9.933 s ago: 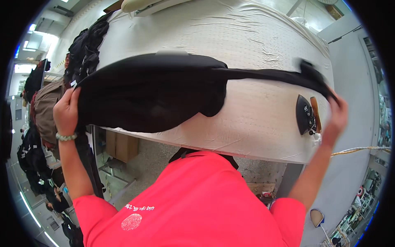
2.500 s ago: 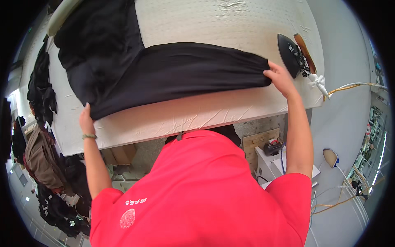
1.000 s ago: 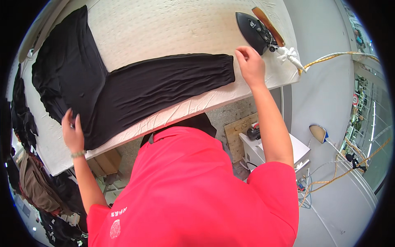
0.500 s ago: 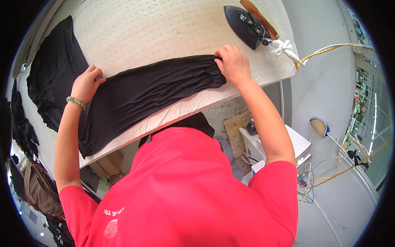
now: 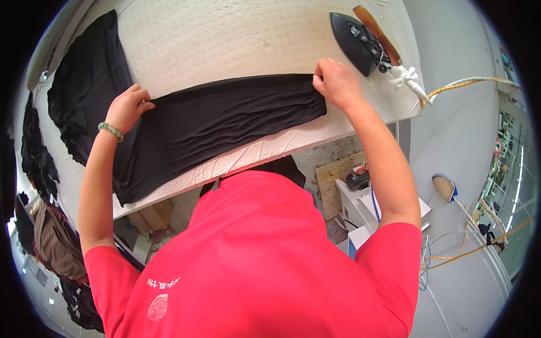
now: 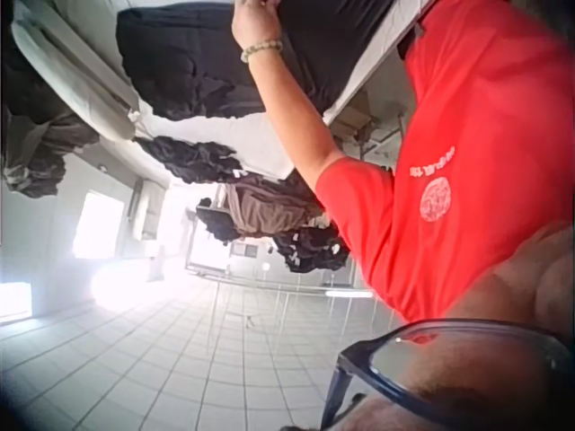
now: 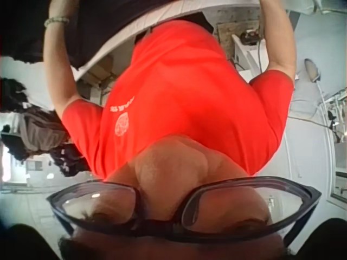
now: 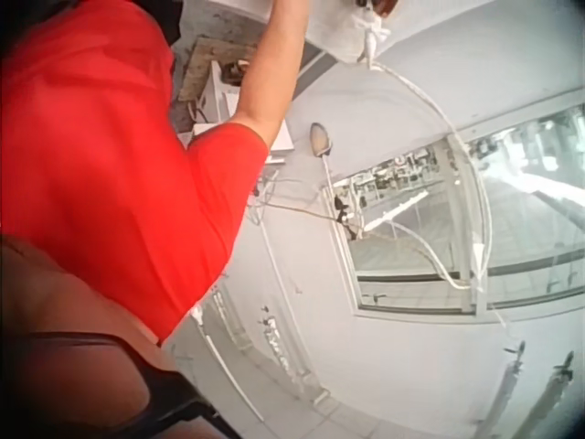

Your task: Iron garments on an industrial ironing table using a steam iron.

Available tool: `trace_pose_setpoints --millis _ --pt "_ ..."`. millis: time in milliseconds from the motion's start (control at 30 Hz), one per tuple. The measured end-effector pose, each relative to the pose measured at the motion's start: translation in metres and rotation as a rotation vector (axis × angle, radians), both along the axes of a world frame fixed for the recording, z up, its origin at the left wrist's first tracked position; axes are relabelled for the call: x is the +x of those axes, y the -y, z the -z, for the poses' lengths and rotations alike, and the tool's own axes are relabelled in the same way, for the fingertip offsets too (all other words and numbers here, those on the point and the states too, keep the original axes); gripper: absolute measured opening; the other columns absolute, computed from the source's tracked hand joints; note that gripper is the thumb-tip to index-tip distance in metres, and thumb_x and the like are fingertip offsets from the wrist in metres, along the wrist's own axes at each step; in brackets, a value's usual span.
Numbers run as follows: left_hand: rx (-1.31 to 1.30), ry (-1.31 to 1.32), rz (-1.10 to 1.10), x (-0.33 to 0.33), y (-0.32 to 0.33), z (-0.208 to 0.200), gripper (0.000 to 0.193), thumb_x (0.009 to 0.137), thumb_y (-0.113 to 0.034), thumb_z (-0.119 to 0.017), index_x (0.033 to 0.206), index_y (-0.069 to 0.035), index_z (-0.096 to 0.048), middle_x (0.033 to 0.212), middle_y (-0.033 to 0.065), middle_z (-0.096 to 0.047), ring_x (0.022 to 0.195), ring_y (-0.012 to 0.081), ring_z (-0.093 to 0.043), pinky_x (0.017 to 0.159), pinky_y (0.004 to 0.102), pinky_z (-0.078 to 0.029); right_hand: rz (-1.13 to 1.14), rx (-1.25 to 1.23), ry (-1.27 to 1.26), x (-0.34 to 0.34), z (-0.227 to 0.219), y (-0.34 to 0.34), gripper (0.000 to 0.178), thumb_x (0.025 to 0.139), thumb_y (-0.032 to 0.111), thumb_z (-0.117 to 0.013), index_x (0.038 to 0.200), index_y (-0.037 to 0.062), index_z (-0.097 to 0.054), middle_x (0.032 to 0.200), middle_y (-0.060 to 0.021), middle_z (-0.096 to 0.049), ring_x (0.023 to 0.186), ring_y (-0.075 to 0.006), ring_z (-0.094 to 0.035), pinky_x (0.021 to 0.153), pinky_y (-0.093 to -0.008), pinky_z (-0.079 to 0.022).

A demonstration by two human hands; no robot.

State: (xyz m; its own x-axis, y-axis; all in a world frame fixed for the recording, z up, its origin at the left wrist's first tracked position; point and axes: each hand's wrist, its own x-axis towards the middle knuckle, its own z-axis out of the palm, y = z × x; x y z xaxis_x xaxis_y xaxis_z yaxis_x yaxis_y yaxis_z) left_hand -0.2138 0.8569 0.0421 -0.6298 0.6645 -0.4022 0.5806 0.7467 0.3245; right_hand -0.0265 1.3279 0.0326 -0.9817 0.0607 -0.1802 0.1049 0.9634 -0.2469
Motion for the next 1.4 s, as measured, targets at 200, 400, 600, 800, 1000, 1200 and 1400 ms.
trace_pose_setpoints --millis 200,400,600,800,1000,1200,1400 --pt "0.03 0.013 -0.109 0.005 0.0 0.004 0.018 0.088 -0.022 -0.074 0.09 -0.005 -0.068 0.09 0.0103 -0.06 0.083 0.0301 -0.063 0.075 0.0392 -0.05 0.119 -0.048 0.116 -0.016 0.005 -0.002 0.014 0.087 0.015 -0.069 0.091 0.0041 -0.061 0.091 -0.0125 -0.068 0.085 -0.0306 -0.068 0.076 -0.0408 -0.053" --pt "0.054 0.04 -0.195 0.006 -0.002 0.011 0.02 0.088 -0.022 -0.075 0.089 -0.004 -0.068 0.088 0.01 -0.06 0.082 0.029 -0.063 0.074 0.0388 -0.05 0.083 -0.118 0.193 -0.018 0.003 -0.01 0.012 0.09 0.013 -0.067 0.097 0.0043 -0.063 0.091 -0.0118 -0.067 0.086 -0.0294 -0.067 0.077 -0.0399 -0.053" --pt "0.083 0.028 -0.239 0.007 0.0 0.014 0.022 0.088 -0.022 -0.076 0.086 -0.003 -0.066 0.087 0.0103 -0.06 0.081 0.029 -0.063 0.074 0.0385 -0.05 -0.101 -0.027 -0.012 -0.019 -0.003 -0.016 0.01 0.09 0.011 -0.069 0.098 0.0053 -0.065 0.091 -0.0107 -0.064 0.088 -0.0298 -0.065 0.077 -0.04 -0.052" --pt "0.071 -0.013 -0.301 0.011 -0.007 0.016 0.024 0.088 -0.023 -0.076 0.085 -0.002 -0.065 0.087 0.01 -0.06 0.081 0.0294 -0.063 0.072 0.0389 -0.05 -0.117 0.006 -0.057 -0.023 -0.003 -0.018 0.01 0.09 0.01 -0.07 0.097 0.0051 -0.065 0.091 -0.0106 -0.063 0.088 -0.0301 -0.064 0.077 -0.0401 -0.051" --pt "0.206 -0.219 -0.454 0.036 -0.022 0.022 0.016 0.087 -0.018 -0.075 0.088 -0.005 -0.066 0.089 0.0095 -0.061 0.082 0.0301 -0.064 0.072 0.04 -0.052 0.022 -0.063 0.093 -0.03 -0.001 -0.023 0.011 0.089 0.01 -0.068 0.096 0.0024 -0.064 0.089 -0.0103 -0.065 0.08 -0.0262 -0.066 0.075 -0.0375 -0.053" --pt "0.502 -0.507 -0.269 0.092 -0.064 0.049 0.018 0.084 -0.01 -0.072 0.102 -0.007 -0.07 0.103 0.0087 -0.065 0.088 0.0286 -0.067 0.077 0.0393 -0.053 0.164 -0.318 0.225 -0.045 -0.014 -0.038 0.012 0.087 0.01 -0.066 0.092 -0.0004 -0.062 0.08 -0.0077 -0.066 0.073 -0.0158 -0.064 0.069 -0.0322 -0.053" --pt "0.465 -0.516 -0.075 0.144 -0.187 0.056 0.038 0.088 -0.015 -0.061 0.124 -0.002 -0.065 0.133 0.0113 -0.062 0.125 0.0261 -0.056 0.11 0.0468 -0.04 0.259 -0.577 0.46 -0.058 -0.038 -0.042 0.01 0.086 0.009 -0.064 0.088 -0.0006 -0.06 0.078 -0.004 -0.065 0.074 -0.0095 -0.063 0.066 -0.027 -0.052"
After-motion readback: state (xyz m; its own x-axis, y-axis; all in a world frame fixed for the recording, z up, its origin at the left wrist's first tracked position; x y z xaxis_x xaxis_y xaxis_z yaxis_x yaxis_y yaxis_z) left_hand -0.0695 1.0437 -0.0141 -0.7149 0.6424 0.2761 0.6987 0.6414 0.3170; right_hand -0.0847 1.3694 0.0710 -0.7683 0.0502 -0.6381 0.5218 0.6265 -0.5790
